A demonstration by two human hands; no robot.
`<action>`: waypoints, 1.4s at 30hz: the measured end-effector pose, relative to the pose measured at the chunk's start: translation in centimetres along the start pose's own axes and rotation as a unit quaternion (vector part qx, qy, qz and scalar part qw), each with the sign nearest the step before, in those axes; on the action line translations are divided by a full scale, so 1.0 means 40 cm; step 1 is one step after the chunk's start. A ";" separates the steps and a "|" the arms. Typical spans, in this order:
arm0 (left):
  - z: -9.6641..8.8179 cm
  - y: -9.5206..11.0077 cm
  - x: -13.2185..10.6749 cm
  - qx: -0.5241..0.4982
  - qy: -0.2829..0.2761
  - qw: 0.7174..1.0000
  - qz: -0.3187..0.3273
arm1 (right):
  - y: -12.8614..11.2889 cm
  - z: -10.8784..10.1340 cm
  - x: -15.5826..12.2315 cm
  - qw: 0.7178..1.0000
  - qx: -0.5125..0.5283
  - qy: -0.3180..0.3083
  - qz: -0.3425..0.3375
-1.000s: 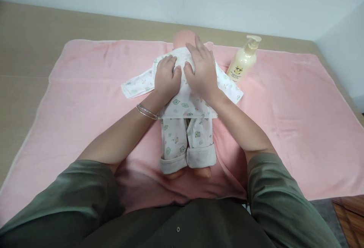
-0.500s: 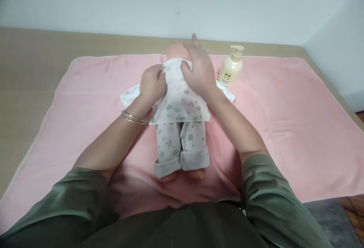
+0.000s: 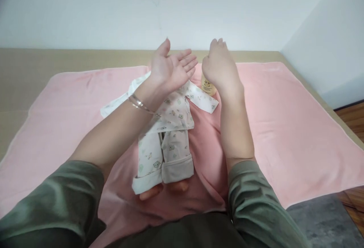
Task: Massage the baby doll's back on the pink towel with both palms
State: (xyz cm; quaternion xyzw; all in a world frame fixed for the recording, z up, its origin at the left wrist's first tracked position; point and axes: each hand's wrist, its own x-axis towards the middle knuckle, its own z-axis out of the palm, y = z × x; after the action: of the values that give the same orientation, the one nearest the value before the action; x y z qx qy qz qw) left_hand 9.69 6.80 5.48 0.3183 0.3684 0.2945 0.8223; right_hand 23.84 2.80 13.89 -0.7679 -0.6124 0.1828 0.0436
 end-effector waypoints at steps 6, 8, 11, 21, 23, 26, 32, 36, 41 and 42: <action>0.076 -0.012 0.064 -0.189 0.018 0.979 -0.074 | -0.021 0.088 0.026 0.993 -0.099 -0.051 0.042; 0.088 -0.004 0.045 -0.242 0.013 0.965 -0.095 | -0.020 0.109 0.027 0.992 -0.124 -0.020 0.027; 0.088 0.007 0.002 -0.310 0.021 0.943 -0.123 | -0.016 0.120 0.026 0.988 -0.149 0.001 0.033; -0.005 0.045 -0.224 -0.305 0.033 0.933 -0.187 | -0.045 0.114 0.033 0.979 -0.174 -0.002 0.109; -0.016 0.069 -0.267 -0.289 0.028 0.940 -0.177 | -0.063 0.112 0.028 0.975 -0.186 0.003 0.123; -0.027 0.107 -0.314 -0.244 0.020 0.957 -0.153 | -0.073 0.115 0.020 0.971 -0.197 0.010 0.132; -0.041 0.173 -0.373 -0.074 0.006 0.995 -0.060 | -0.016 0.133 0.019 0.988 -0.131 0.048 0.068; -0.028 0.202 -0.398 -0.130 0.079 0.985 -0.077 | -0.061 0.090 -0.026 0.993 -0.106 0.022 0.037; -0.003 0.219 -0.419 -0.240 0.066 0.963 -0.105 | -0.228 0.045 -0.148 0.991 0.024 0.036 -0.129; 0.000 0.221 -0.424 -0.233 0.035 0.968 -0.088 | -0.257 0.048 -0.174 0.984 0.049 0.018 -0.172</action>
State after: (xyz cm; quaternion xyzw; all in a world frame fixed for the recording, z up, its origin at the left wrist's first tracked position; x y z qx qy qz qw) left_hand -1.93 0.14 19.12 0.0742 0.3445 0.3098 0.8831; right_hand 12.42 -1.61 16.68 -0.6514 -0.7245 0.1888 0.1226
